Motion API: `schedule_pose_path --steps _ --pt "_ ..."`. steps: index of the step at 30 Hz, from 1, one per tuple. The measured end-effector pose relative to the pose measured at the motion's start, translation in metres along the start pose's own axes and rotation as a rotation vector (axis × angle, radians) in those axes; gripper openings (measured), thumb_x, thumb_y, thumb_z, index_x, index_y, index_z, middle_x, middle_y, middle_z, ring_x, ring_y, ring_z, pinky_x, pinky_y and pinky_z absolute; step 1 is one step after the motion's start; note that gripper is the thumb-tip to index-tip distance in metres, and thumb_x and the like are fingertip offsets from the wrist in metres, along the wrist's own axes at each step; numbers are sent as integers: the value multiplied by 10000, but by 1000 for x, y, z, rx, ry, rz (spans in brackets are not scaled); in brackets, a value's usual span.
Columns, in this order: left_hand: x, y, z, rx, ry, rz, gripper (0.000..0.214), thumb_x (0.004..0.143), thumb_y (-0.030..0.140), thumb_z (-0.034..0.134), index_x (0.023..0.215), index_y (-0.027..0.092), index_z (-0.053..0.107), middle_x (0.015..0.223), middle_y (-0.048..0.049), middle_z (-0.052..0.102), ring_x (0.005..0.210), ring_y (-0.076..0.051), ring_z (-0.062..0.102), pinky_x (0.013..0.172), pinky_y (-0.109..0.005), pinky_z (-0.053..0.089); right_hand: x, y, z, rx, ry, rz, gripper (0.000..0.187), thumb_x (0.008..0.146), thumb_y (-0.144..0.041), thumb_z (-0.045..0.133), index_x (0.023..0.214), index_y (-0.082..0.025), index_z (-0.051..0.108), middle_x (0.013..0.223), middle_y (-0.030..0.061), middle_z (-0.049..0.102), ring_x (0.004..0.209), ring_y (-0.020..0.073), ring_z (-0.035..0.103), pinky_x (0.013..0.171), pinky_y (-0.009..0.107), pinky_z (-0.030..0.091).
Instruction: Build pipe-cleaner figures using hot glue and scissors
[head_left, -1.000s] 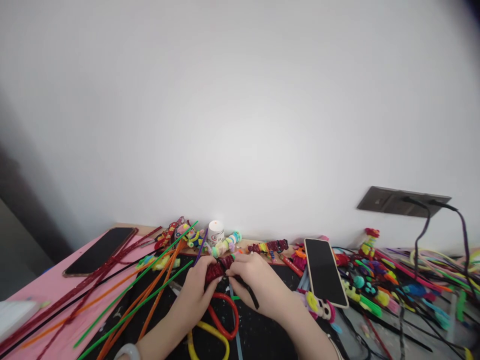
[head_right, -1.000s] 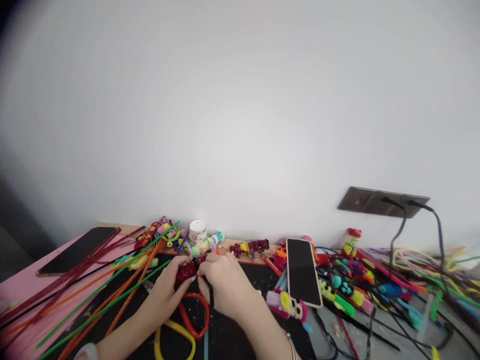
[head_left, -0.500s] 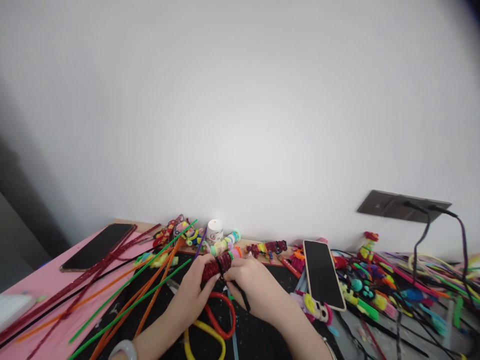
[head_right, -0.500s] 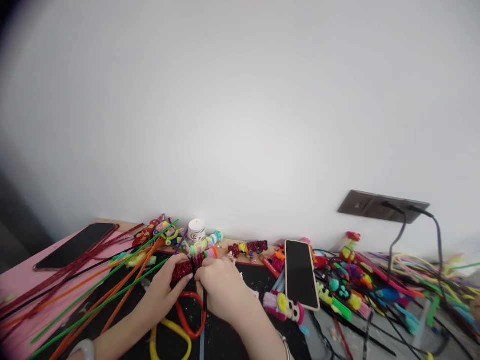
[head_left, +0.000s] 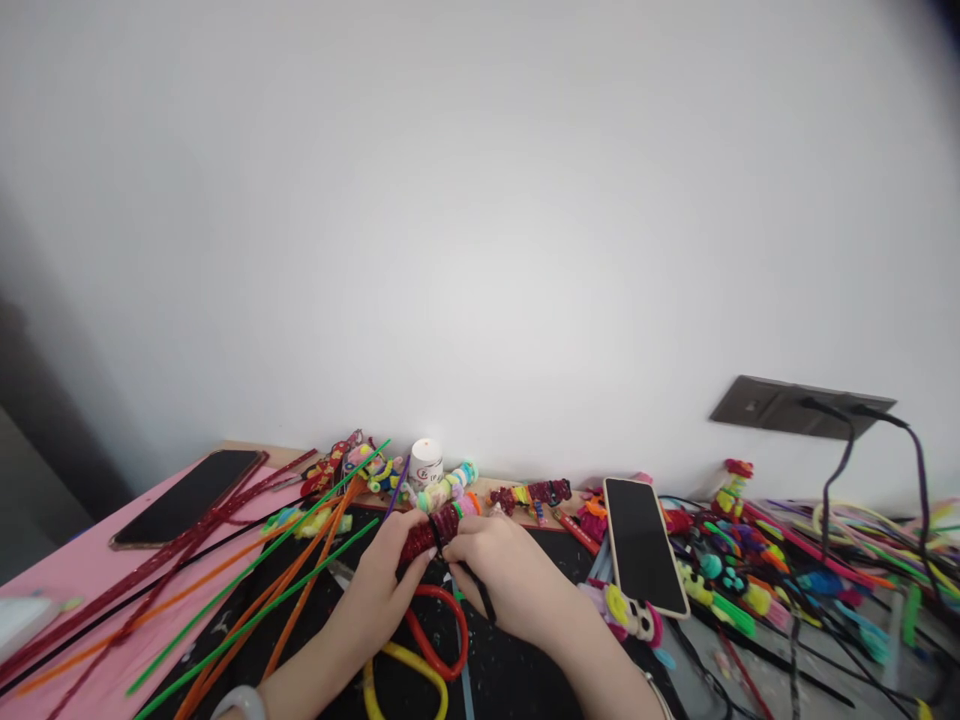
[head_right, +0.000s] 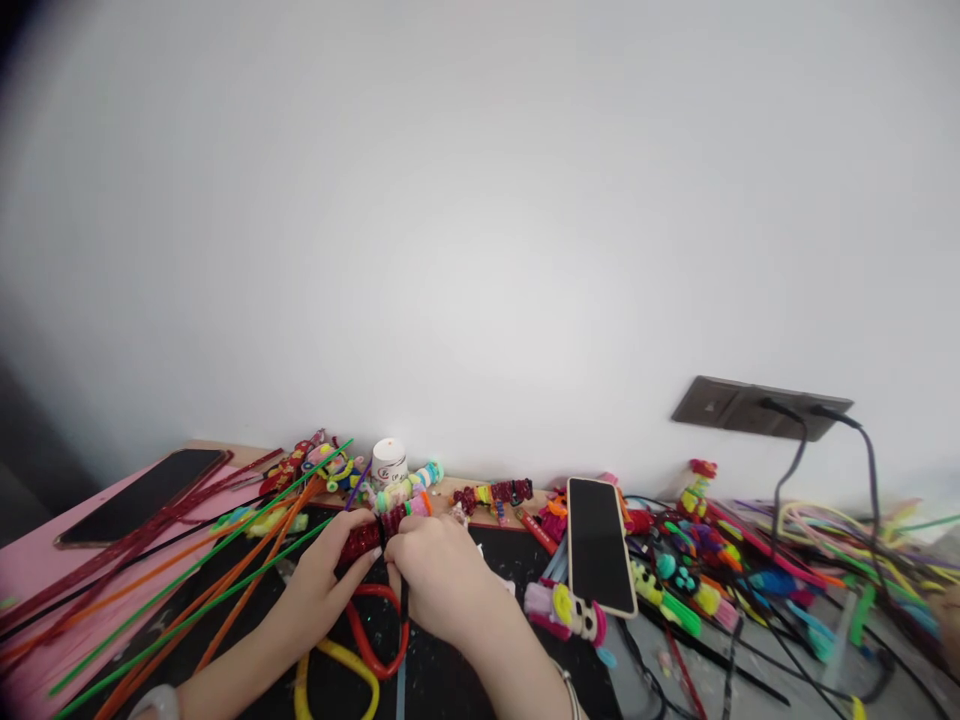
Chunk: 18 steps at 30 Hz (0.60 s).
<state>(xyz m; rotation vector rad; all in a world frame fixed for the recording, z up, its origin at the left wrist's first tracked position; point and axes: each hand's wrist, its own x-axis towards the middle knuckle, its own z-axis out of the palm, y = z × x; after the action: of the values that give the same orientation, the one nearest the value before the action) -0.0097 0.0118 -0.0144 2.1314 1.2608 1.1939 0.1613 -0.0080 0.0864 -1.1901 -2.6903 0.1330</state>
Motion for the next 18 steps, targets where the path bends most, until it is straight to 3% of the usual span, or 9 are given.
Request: schedule_pose_path --steps 18 --pt "-1 -1 0 2 -34 -10 227 865 197 428 1089 230 416 1010 -63 531 981 -222 519 881 -396 423 -1 -1 -4 19 -39 20 192 836 -128 461 724 -138 616 764 53 615 691 151 550 617 235 373"
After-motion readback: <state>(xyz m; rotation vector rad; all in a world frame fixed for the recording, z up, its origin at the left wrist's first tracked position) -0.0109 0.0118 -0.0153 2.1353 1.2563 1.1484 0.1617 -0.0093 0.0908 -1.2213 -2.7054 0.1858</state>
